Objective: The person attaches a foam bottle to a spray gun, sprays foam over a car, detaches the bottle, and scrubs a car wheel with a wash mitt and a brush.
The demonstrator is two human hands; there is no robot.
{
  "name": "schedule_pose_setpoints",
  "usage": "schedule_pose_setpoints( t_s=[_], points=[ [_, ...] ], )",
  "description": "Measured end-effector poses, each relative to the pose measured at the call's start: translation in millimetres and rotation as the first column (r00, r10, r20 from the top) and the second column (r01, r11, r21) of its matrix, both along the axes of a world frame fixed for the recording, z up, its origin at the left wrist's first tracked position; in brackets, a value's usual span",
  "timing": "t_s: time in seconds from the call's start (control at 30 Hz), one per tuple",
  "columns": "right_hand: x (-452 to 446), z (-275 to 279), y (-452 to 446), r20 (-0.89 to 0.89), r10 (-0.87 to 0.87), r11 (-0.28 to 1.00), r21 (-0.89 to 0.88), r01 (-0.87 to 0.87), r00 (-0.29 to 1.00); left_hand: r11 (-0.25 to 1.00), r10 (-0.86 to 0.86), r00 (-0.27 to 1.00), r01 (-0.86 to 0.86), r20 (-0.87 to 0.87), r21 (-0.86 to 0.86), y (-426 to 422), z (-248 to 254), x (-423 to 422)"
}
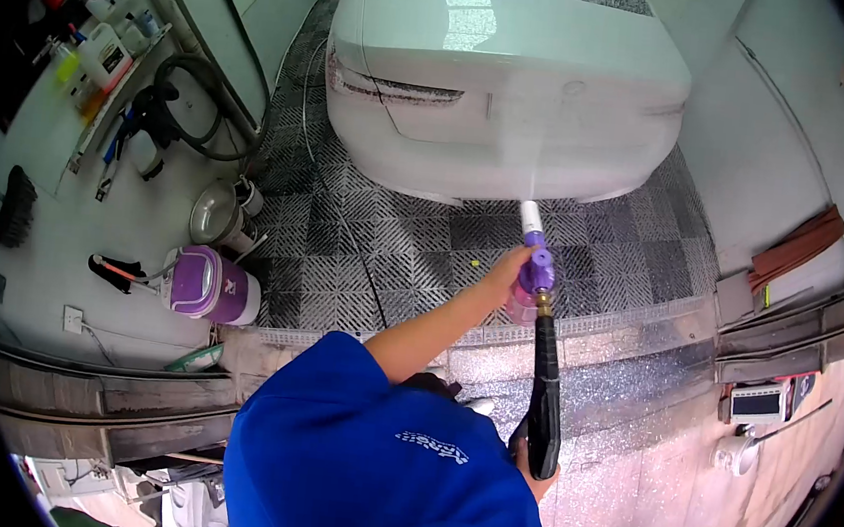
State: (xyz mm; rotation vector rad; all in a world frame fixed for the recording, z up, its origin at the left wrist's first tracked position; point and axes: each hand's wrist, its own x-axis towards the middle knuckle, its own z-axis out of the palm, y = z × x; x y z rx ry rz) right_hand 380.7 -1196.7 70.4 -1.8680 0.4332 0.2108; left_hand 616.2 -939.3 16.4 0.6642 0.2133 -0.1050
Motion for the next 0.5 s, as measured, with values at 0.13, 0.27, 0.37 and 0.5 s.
schedule_pose_setpoints(
  t_s=[0.13, 0.27, 0.37, 0.5],
  points=[
    [39, 28, 41, 0.082, 0.334, 0.940, 0.049, -0.339, 0.939, 0.937, 0.316, 0.946, -0.298, -0.077, 0.181, 102, 22, -54],
    [75, 48, 63, 0.192, 0.503, 0.851, 0.058, -0.521, 0.843, 0.837, 0.415, 0.906, -0.417, 0.084, 0.354, 137, 77, -64],
    [97, 73, 57, 0.270, 0.472, 0.868, 0.020, -0.495, 0.839, 0.787, 0.344, 0.920, -0.391, 0.187, 0.477, 125, 115, -34],
    [126, 73, 25, 0.337, 0.355, 0.930, -0.029, -0.367, 0.872, 0.760, 0.177, 0.954, -0.289, 0.243, 0.582, 87, 126, 42]
  ],
)
